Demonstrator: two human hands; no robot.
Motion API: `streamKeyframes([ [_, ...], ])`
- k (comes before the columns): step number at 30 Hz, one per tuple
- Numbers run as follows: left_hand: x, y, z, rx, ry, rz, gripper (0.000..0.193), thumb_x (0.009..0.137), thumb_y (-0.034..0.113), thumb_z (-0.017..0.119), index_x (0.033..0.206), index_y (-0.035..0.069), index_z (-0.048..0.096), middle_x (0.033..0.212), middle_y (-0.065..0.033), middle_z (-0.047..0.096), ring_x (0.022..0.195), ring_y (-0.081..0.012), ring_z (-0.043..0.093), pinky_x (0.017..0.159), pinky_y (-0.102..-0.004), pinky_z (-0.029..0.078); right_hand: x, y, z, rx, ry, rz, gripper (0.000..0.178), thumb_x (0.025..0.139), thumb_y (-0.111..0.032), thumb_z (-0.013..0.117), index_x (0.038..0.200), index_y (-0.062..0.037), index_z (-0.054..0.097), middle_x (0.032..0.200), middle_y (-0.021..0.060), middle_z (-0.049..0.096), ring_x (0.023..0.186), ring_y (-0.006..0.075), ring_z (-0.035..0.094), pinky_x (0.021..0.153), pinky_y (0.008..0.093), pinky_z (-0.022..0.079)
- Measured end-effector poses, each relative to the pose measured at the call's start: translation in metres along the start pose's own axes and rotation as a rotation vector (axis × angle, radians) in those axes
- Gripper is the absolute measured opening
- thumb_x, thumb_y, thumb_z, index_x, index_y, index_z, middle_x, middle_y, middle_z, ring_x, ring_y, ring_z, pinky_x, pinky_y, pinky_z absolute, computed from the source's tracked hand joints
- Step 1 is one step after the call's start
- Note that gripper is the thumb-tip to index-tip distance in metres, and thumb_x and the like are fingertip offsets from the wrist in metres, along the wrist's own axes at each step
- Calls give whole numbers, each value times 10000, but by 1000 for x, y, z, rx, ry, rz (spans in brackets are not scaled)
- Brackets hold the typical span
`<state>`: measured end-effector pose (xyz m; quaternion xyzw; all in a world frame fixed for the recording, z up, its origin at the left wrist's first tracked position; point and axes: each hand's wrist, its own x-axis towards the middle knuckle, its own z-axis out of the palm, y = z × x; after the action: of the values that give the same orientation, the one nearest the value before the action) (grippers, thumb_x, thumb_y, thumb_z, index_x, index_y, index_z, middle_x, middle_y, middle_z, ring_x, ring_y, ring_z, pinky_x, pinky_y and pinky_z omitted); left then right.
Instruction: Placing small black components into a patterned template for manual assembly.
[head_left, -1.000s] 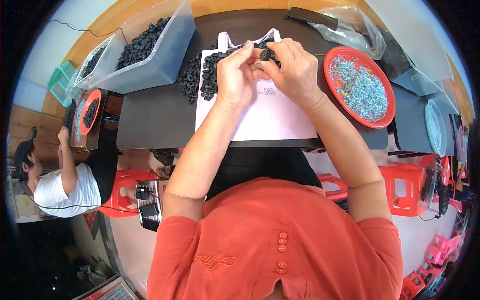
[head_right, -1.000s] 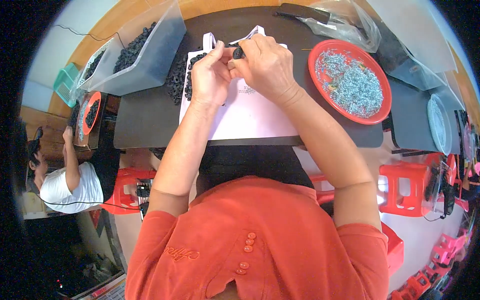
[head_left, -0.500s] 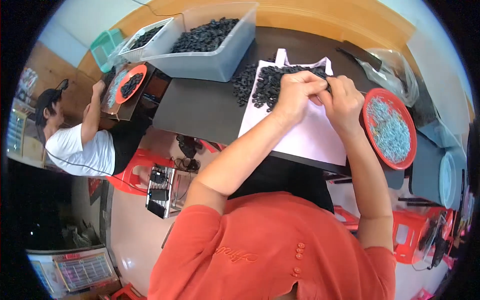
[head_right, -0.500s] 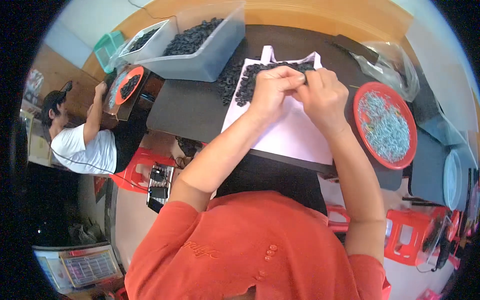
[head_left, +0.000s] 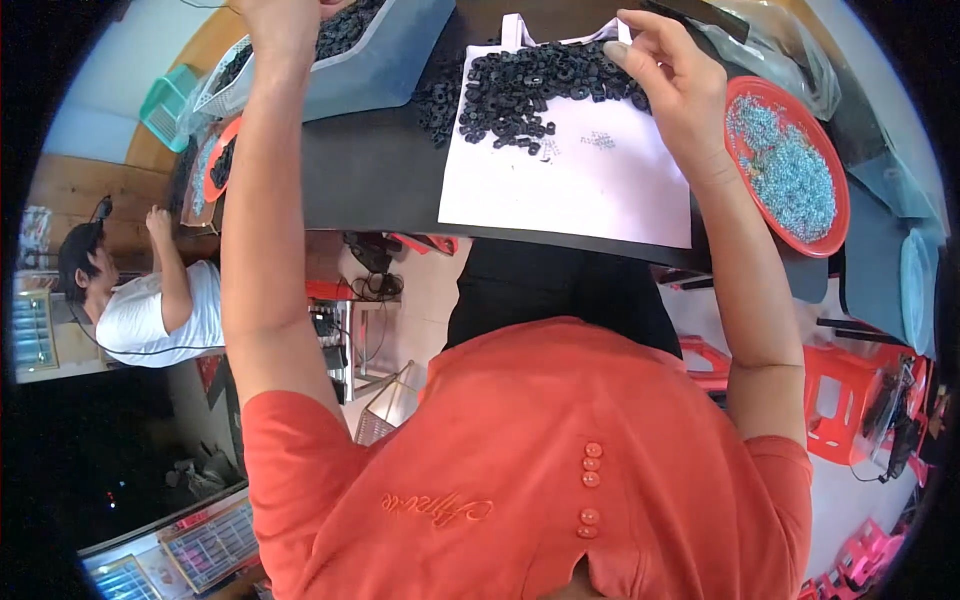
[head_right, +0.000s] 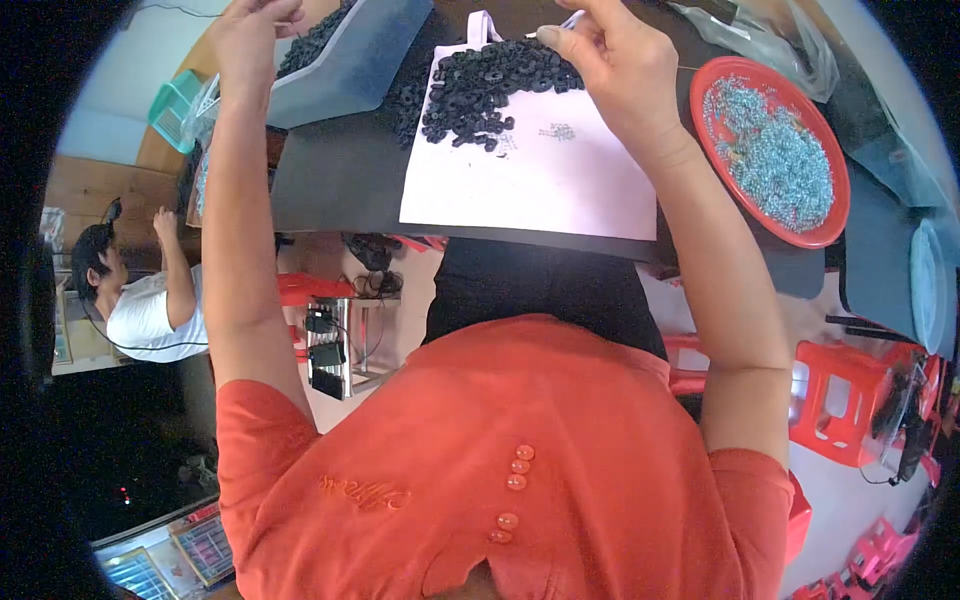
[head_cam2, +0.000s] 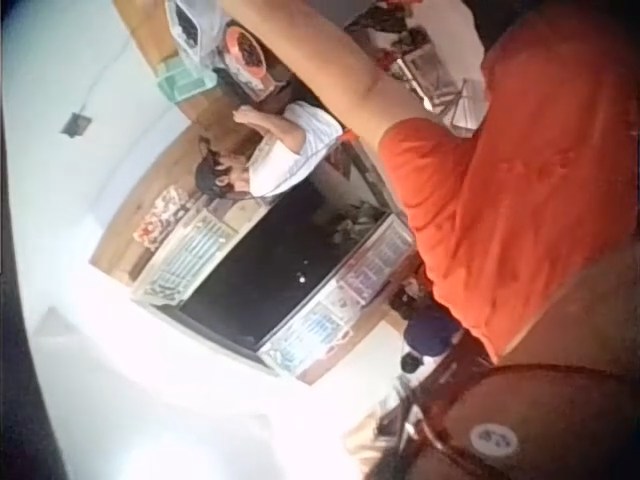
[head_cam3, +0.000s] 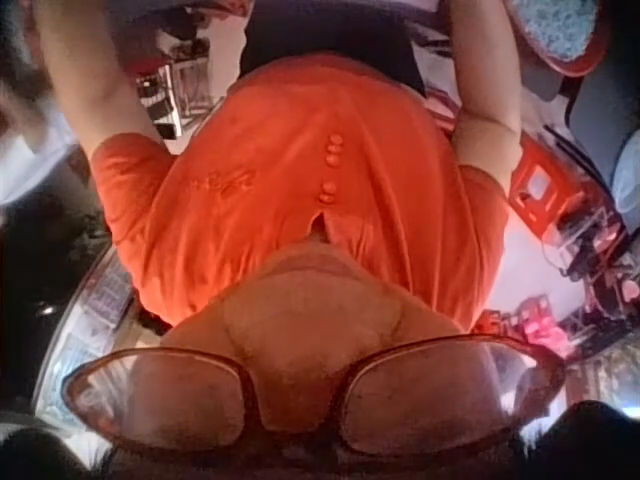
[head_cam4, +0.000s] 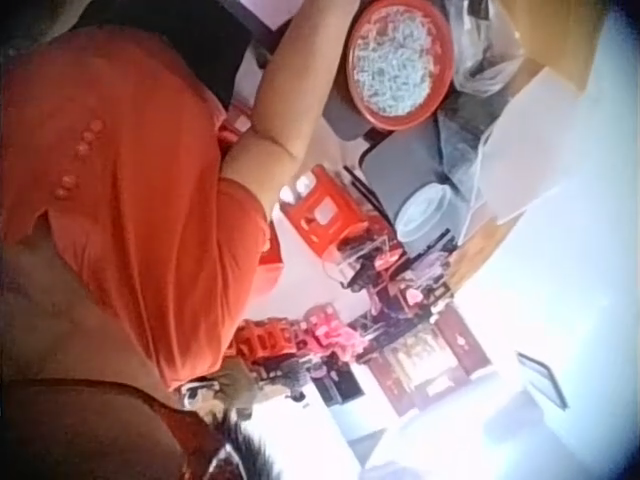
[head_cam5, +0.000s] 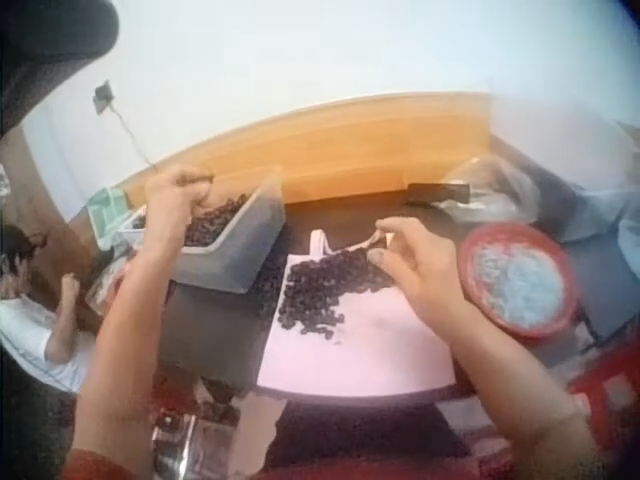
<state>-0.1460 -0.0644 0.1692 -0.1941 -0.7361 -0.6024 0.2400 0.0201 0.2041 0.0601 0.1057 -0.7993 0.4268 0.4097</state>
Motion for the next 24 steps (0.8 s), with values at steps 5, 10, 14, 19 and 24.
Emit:
streamKeyframes([
  [5, -58, -22, 23, 516, -212, 469, 127, 796, 76, 666, 910, 23, 689, 855, -60, 688, 755, -155, 647, 704, -282, 507, 2, -26, -8, 50, 92, 251, 126, 763, -90, 675, 853, -3, 662, 683, 153, 636, 638, 227, 636, 597, 319, 495],
  [10, -120, -48, 54, 605, -565, 606, 147, 699, 132, 738, 828, 87, 685, 841, -50, 593, 892, -255, 549, 737, -386, 491, -7, 5, -7, 56, 13, 97, 218, 865, -118, 674, 1070, -45, 659, 724, -26, 583, 674, 43, 513, 612, 192, 425],
  [14, -130, -54, 63, 712, -674, 617, 211, 684, 134, 750, 862, 37, 690, 873, -83, 590, 930, -272, 536, 777, -396, 483, -6, 11, -4, -44, -137, 84, 138, 852, -107, 657, 957, -18, 656, 708, 0, 602, 658, 50, 511, 590, 225, 419],
  [19, -128, -61, 71, 726, -667, 625, 127, 734, 94, 705, 831, 28, 654, 854, -71, 587, 901, -266, 548, 739, -389, 478, -8, 20, 2, -302, -302, 32, 103, 819, -116, 653, 863, -24, 639, 674, 78, 595, 602, 154, 559, 580, 288, 440],
  [24, -136, -51, 73, 604, -614, 667, 94, 737, 65, 694, 806, 32, 639, 813, -66, 579, 837, -262, 556, 701, -380, 480, -7, 14, -3, -304, -311, 20, 105, 813, -130, 650, 864, -38, 641, 692, 101, 610, 602, 214, 583, 585, 334, 450],
])
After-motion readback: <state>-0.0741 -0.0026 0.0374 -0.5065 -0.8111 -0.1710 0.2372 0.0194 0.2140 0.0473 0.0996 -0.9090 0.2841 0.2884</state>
